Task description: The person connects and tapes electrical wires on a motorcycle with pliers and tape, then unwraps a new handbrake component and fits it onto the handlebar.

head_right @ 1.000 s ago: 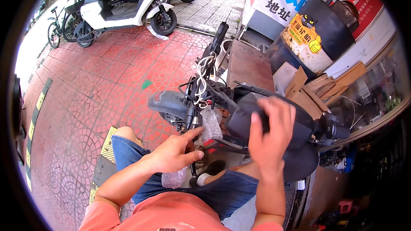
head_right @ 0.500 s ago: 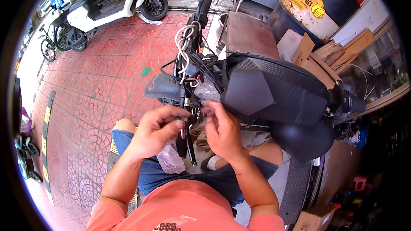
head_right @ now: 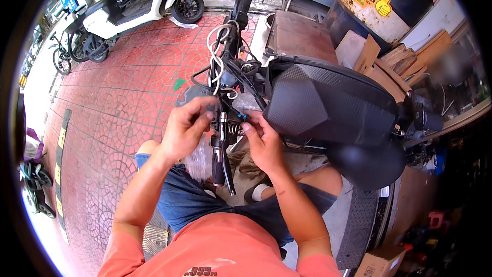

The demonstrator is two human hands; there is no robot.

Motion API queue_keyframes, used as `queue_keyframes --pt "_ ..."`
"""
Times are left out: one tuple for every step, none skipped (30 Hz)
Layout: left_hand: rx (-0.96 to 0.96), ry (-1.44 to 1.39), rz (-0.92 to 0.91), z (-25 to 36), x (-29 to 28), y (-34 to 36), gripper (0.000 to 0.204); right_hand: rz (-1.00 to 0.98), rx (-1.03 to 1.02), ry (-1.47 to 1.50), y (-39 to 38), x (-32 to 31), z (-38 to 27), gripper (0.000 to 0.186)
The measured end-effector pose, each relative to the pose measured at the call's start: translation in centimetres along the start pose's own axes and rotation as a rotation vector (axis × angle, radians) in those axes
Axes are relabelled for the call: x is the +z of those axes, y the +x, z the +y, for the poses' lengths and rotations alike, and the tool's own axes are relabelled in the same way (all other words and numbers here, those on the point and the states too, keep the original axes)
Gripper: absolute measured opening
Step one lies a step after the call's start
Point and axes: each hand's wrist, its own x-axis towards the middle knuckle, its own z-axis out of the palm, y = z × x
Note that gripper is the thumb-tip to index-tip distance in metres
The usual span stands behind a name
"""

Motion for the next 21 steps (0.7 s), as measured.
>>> queue_keyframes --pt "0.050 0.020 -0.065 0.2 -0.4 1.1 0.029 0.001 0.003 0.031 0.0 0.1 0.2 0.033" --pt "0.100 0.045 -0.131 0.5 -1.0 2.2 0.030 -0.009 0.067 0.069 0.0 0.3 0.1 0.033" --pt "0.150 0.065 -0.200 0.5 -1.4 3.0 0.032 -0.016 0.132 0.104 0.0 0.4 -0.2 0.032" --pt "0.157 0.069 -0.244 0.3 -1.7 3.6 0.033 -0.023 0.197 0.140 0.0 0.5 -0.4 0.032" --pt "0.163 0.071 -0.290 0.2 -1.9 4.2 0.034 -0.038 0.173 0.172 -0.1 0.5 0.1 0.031" --pt "0.169 0.073 -0.336 0.4 -2.0 4.6 0.034 -0.053 0.149 0.203 -0.1 0.5 0.8 0.030" --pt "0.082 0.112 -0.379 0.8 -2.6 4.8 0.032 -0.067 0.123 0.234 0.0 0.5 1.2 0.030" --pt "0.143 0.174 -0.376 0.6 -2.6 5.1 0.032 -0.049 0.103 0.266 0.1 0.9 1.3 0.029" --pt "0.205 0.236 -0.373 0.4 -2.6 5.3 0.032 -0.030 0.083 0.297 0.2 1.4 1.1 0.028" --pt "0.268 0.297 -0.369 0.3 -2.6 5.4 0.032 -0.011 0.062 0.327 0.2 1.6 1.1 0.027" --pt "0.268 0.272 -0.376 0.0 -2.6 5.6 0.032 -0.011 0.060 0.317 0.3 1.5 1.3 0.026" --pt "0.268 0.247 -0.383 -0.5 -2.5 5.7 0.033 -0.012 0.057 0.307 0.4 1.4 1.7 0.026" --pt "0.267 0.222 -0.390 -0.9 -2.4 5.8 0.033 -0.013 0.054 0.297 0.4 1.3 1.9 0.026" --pt "0.265 0.198 -0.398 -1.0 -2.3 5.9 0.034 -0.017 0.053 0.305 0.5 1.4 1.8 0.026" --pt "0.209 0.224 -0.410 -0.8 -2.3 5.7 0.032 -0.022 0.053 0.312 0.5 1.6 1.7 0.026" --pt "0.153 0.204 -0.456 -0.4 -2.4 5.8 0.031 -0.027 0.052 0.319 0.6 1.7 1.5 0.026" --pt "0.094 0.182 -0.504 -0.1 -2.3 5.7 0.030 -0.029 0.062 0.327 0.6 1.8 1.5 0.026" --pt "0.034 0.160 -0.551 0.2 -2.2 5.8 0.029 -0.014 0.068 0.339 0.5 1.9 1.7 0.027" --pt "0.014 0.181 -0.574 0.6 -2.1 6.0 0.031 0.001 0.074 0.351 0.5 2.0 1.9 0.027" --pt "-0.005 0.206 -0.591 1.1 -2.2 6.3 0.032 0.010 0.076 0.366 0.7 2.2 2.1 0.027" --pt "-0.024 0.231 -0.608 1.3 -2.2 6.6 0.033 0.001 0.080 0.376 0.8 2.2 2.1 0.027"
